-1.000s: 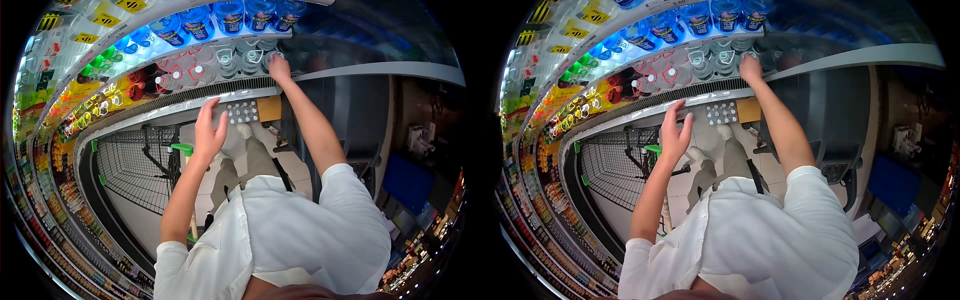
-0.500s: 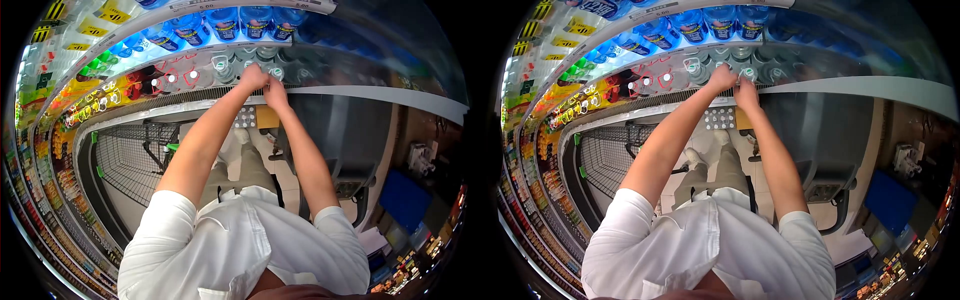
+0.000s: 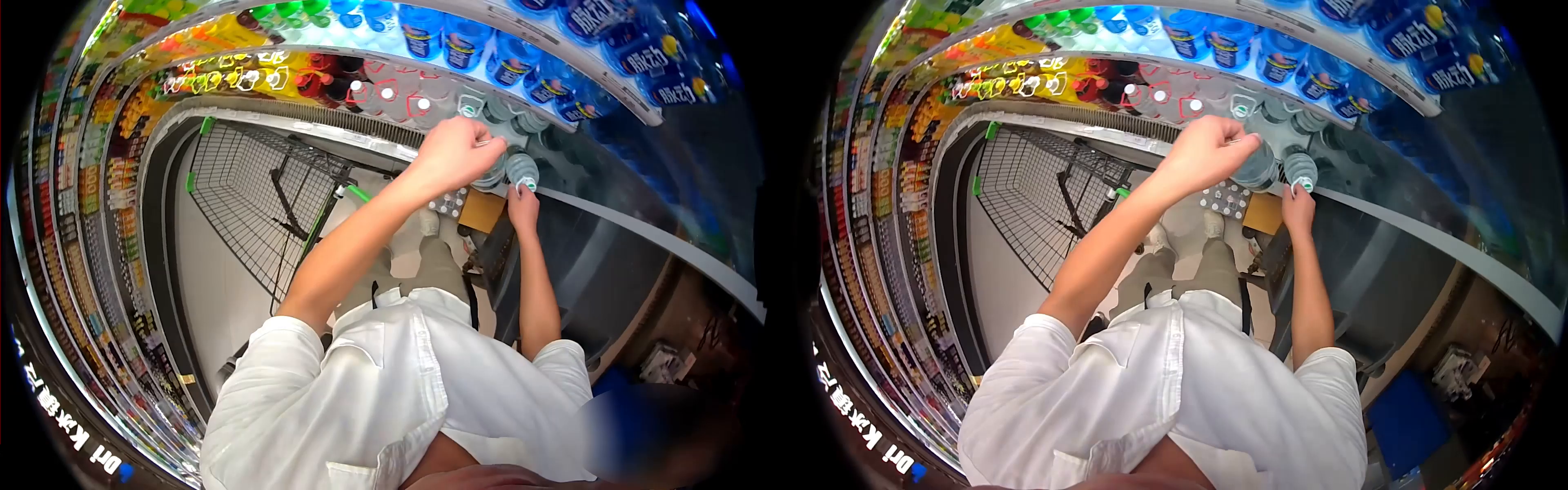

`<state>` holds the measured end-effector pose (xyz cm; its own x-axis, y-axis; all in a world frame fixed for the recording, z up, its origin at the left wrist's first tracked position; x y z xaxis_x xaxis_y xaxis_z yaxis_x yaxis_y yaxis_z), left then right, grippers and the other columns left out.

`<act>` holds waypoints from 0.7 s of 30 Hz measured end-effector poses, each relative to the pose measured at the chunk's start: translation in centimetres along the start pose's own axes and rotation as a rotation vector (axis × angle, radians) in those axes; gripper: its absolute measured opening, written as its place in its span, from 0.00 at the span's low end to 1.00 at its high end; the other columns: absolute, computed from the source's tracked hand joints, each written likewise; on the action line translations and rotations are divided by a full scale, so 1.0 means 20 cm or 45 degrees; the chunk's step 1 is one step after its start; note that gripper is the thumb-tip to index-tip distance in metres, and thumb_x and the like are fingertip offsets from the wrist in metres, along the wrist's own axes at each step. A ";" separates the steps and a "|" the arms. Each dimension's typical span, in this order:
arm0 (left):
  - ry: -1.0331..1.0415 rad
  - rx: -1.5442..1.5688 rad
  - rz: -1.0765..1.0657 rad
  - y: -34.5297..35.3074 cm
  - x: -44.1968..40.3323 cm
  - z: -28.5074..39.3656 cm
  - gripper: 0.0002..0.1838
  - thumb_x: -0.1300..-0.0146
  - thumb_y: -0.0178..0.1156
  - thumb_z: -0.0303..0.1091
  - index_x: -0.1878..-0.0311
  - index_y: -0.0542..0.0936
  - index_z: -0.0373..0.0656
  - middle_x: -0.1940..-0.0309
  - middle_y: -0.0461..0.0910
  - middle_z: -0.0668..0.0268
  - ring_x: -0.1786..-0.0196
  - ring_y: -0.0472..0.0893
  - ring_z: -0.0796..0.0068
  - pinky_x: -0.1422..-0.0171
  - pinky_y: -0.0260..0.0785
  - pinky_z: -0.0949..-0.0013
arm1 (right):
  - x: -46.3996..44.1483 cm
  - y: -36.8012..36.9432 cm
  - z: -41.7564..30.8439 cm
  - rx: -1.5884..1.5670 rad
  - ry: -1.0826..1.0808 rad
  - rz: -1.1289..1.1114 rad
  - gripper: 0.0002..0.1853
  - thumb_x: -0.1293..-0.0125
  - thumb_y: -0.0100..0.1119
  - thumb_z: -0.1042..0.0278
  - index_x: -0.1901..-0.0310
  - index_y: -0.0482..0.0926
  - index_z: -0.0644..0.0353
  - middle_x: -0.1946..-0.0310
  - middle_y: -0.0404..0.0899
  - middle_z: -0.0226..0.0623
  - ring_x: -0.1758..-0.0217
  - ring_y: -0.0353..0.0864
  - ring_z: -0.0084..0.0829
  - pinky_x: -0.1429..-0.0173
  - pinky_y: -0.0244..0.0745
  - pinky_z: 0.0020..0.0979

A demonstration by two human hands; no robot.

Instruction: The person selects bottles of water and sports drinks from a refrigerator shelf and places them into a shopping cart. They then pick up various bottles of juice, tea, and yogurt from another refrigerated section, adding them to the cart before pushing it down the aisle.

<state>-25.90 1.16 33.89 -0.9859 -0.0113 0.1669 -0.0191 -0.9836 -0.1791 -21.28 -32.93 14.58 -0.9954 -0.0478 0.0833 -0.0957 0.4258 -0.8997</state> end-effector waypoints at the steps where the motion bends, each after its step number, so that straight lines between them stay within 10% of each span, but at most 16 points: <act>1: 0.002 0.037 0.046 -0.16 0.11 0.07 0.25 0.25 0.65 0.48 0.72 0.81 0.34 0.82 0.76 0.67 0.76 0.74 0.82 0.70 0.68 0.64 | 0.00 -0.01 -0.02 0.007 0.003 -0.010 0.24 0.24 0.63 0.48 0.58 0.83 0.68 0.62 0.84 0.65 0.52 0.84 0.69 0.50 0.78 0.53; 10: 0.111 0.312 0.496 -1.01 1.14 0.14 0.25 0.19 0.64 0.39 0.74 0.72 0.36 0.79 0.63 0.79 0.72 0.61 0.88 0.70 0.53 0.71 | -0.26 -0.19 -0.11 0.039 -0.040 -0.091 0.31 0.27 0.65 0.40 0.61 0.85 0.70 0.63 0.87 0.59 0.53 0.87 0.61 0.46 0.79 0.51; 15: -0.120 0.037 0.802 -1.26 1.50 -0.14 0.23 0.18 0.64 0.40 0.71 0.76 0.35 0.78 0.66 0.78 0.71 0.62 0.87 0.68 0.55 0.70 | -0.02 -0.61 -1.03 0.162 -0.206 -0.266 0.33 0.23 0.64 0.40 0.72 0.74 0.68 0.78 0.72 0.46 0.72 0.69 0.37 0.59 0.71 0.43; 21: -0.555 -0.139 0.984 -1.49 1.70 -0.82 0.28 0.17 0.59 0.52 0.69 0.79 0.37 0.77 0.70 0.74 0.70 0.67 0.82 0.62 0.62 0.68 | 0.53 -1.01 -2.03 -0.086 -0.557 -0.455 0.21 0.24 0.66 0.66 0.74 0.71 0.66 0.79 0.59 0.23 0.72 0.55 0.15 0.69 0.47 0.31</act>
<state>-61.50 32.95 28.98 -0.5799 -0.7530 0.3110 0.5869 -0.6509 -0.4816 -30.24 -5.28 51.08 -0.8067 -0.5632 0.1791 -0.4404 0.3707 -0.8177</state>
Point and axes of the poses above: each hand's wrist, its own x-axis away from the middle knuckle, its own y-axis out of the palm, z = x × y, the point moved 8 cm from there along -x, towards the middle knuckle
